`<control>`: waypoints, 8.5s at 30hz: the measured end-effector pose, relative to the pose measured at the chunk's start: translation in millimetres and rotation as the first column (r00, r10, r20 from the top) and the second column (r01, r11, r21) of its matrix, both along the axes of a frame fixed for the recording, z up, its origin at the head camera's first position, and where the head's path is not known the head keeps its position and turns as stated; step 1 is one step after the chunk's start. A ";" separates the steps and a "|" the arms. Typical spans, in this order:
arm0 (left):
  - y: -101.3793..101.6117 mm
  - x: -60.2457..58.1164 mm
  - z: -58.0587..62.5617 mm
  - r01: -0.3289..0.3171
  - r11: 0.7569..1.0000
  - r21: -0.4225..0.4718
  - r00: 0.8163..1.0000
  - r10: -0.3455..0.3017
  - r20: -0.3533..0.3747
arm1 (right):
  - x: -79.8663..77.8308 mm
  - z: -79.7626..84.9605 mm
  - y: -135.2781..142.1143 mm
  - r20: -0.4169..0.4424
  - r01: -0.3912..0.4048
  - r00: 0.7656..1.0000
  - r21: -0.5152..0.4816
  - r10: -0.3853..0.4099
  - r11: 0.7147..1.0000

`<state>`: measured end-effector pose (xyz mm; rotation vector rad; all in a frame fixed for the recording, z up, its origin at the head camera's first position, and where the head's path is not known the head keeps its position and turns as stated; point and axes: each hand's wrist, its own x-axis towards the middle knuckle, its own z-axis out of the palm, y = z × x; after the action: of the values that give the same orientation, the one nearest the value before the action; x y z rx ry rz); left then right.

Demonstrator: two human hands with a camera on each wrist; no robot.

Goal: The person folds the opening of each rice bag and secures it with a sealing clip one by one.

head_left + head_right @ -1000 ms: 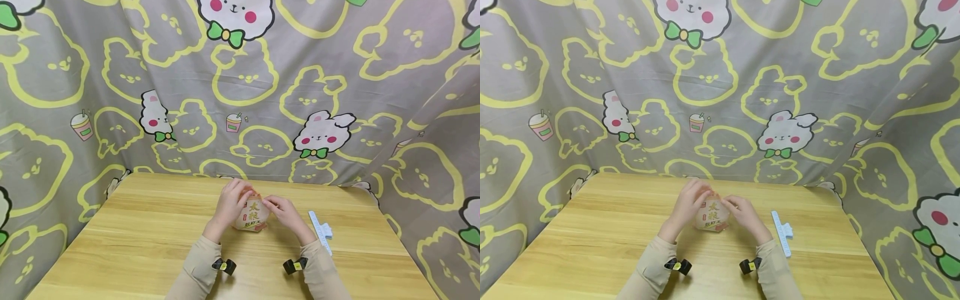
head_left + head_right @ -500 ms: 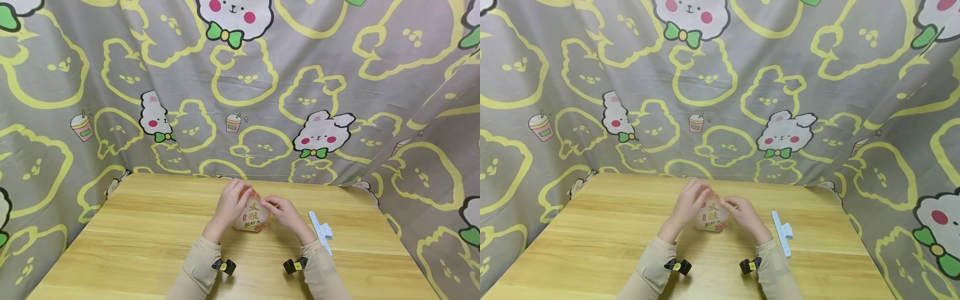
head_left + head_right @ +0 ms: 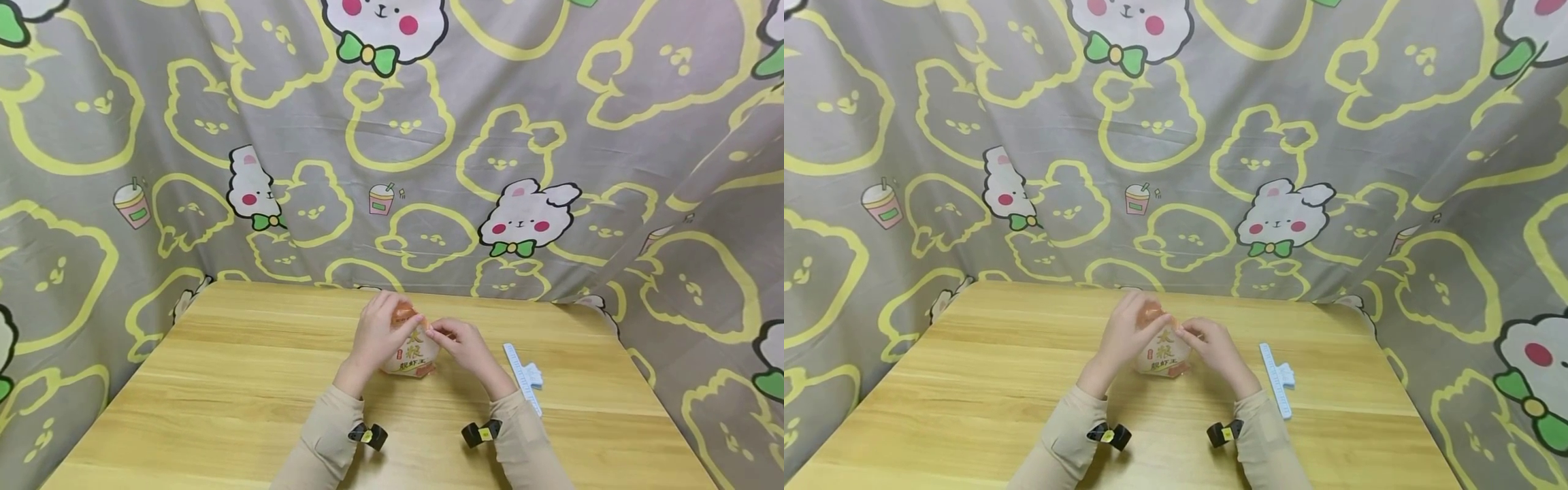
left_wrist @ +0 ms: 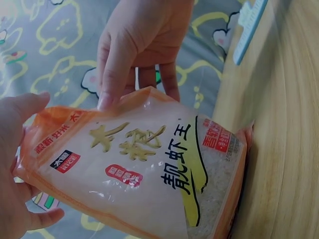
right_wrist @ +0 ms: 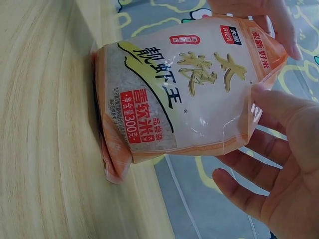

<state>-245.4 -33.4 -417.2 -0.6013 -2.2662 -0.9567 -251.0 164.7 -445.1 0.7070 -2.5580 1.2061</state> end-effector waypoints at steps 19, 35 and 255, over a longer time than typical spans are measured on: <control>-2.0 -0.8 1.4 0.022 1.000 0.011 1.000 -0.022 0.015 | 0.7 2.3 -1.8 0.018 0.019 1.000 0.010 -0.019 1.000; -5.2 -0.8 3.7 0.037 0.999 -0.015 0.999 -0.037 0.034 | 0.7 2.0 -2.0 -0.006 0.008 1.000 0.008 -0.008 1.000; -13.5 -6.2 1.4 0.048 0.998 0.051 0.999 -0.049 0.010 | 7.4 22.9 17.0 -0.039 0.110 0.994 0.145 -0.105 0.983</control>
<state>-251.6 -46.9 -415.8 -0.6324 -2.2391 -1.0409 -243.6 181.7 -422.2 0.6028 -2.6420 0.9737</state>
